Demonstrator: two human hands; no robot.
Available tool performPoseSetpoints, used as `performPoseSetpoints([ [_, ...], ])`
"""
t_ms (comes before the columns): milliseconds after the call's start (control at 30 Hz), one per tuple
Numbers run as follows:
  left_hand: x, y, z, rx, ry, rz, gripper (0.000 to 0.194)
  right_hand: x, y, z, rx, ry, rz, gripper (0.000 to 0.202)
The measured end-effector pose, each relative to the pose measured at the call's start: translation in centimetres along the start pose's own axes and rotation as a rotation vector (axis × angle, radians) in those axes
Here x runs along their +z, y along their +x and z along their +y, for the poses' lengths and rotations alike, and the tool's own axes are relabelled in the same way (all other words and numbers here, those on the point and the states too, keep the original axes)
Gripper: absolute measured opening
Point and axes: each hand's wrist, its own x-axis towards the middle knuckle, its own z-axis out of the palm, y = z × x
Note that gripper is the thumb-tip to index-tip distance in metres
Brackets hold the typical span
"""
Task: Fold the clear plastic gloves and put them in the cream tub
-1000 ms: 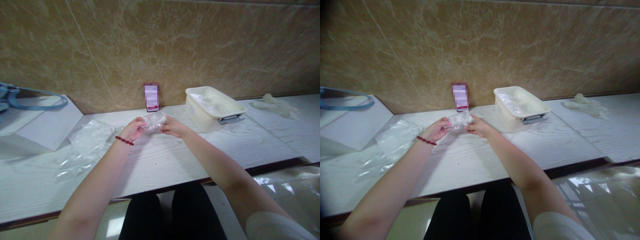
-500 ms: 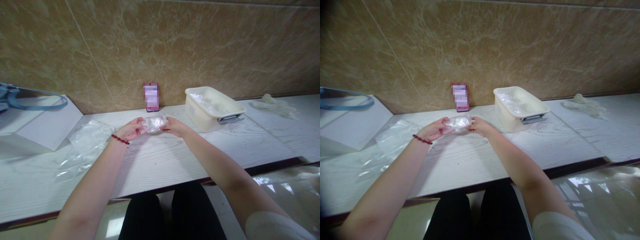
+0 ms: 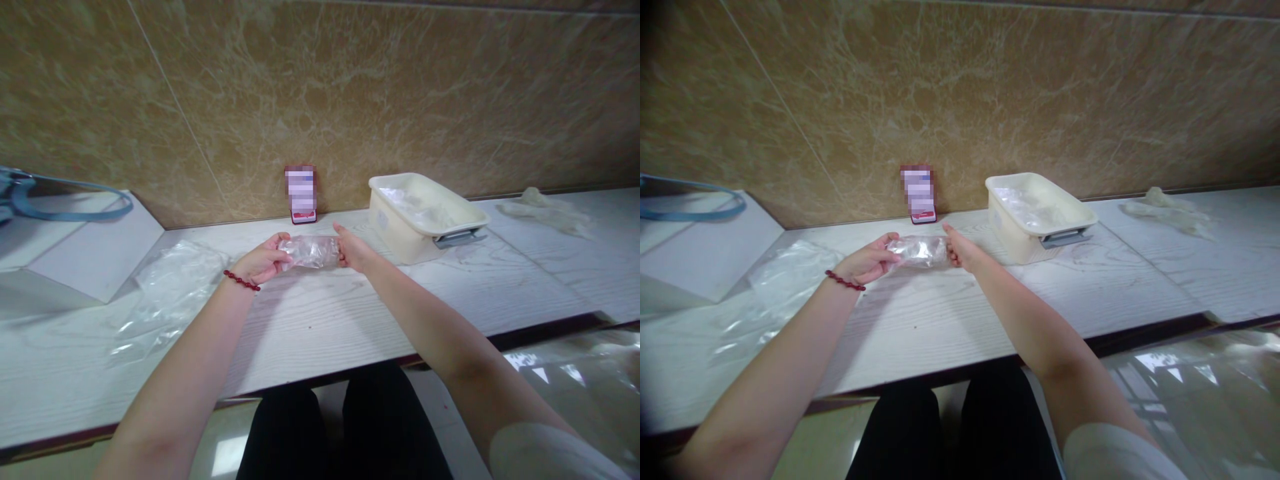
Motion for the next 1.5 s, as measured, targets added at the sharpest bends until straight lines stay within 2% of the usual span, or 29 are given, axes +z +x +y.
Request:
performPoseSetpoints([
  [133,0.1,0.0,0.0,0.036,-0.010,-0.016,0.045,0.4,-0.3,0.5,-0.150,0.025,-0.042,0.021],
  [200,0.1,0.0,0.0,0.051,-0.012,0.003,0.046,0.6,-0.5,0.6,-0.201,0.048,-0.079,0.019],
  [367,-0.2,0.3,-0.2,0.082,0.023,0.042,0.050,0.7,-0.8,0.7,-0.185,0.164,-0.175,0.024],
  [600,-0.3,0.8,-0.4,0.084,0.041,0.152,0.032,0.7,-0.6,0.7,-0.205,0.191,-0.115,0.028],
  [733,-0.4,0.8,-0.3,0.108,0.096,0.171,0.040,0.3,-0.4,0.9,-0.211,0.172,-0.132,0.028],
  [900,-0.6,0.6,-0.3,0.100,0.177,0.100,0.059,-0.1,-0.3,0.9,-0.227,0.129,-0.157,0.023],
  [1067,-1.2,0.7,-0.5,0.096,0.133,0.028,0.068,-0.3,-0.4,0.4,-0.240,0.149,-0.143,0.024],
  [1333,-1.9,1.0,-1.0,0.137,0.102,-0.016,0.066,-0.3,-0.9,-0.4,-0.196,0.134,-0.023,0.015],
  [1500,-1.9,0.8,-1.3,0.139,0.052,-0.050,0.060,-1.1,-2.9,-3.0,-0.202,-0.010,0.018,0.010],
])
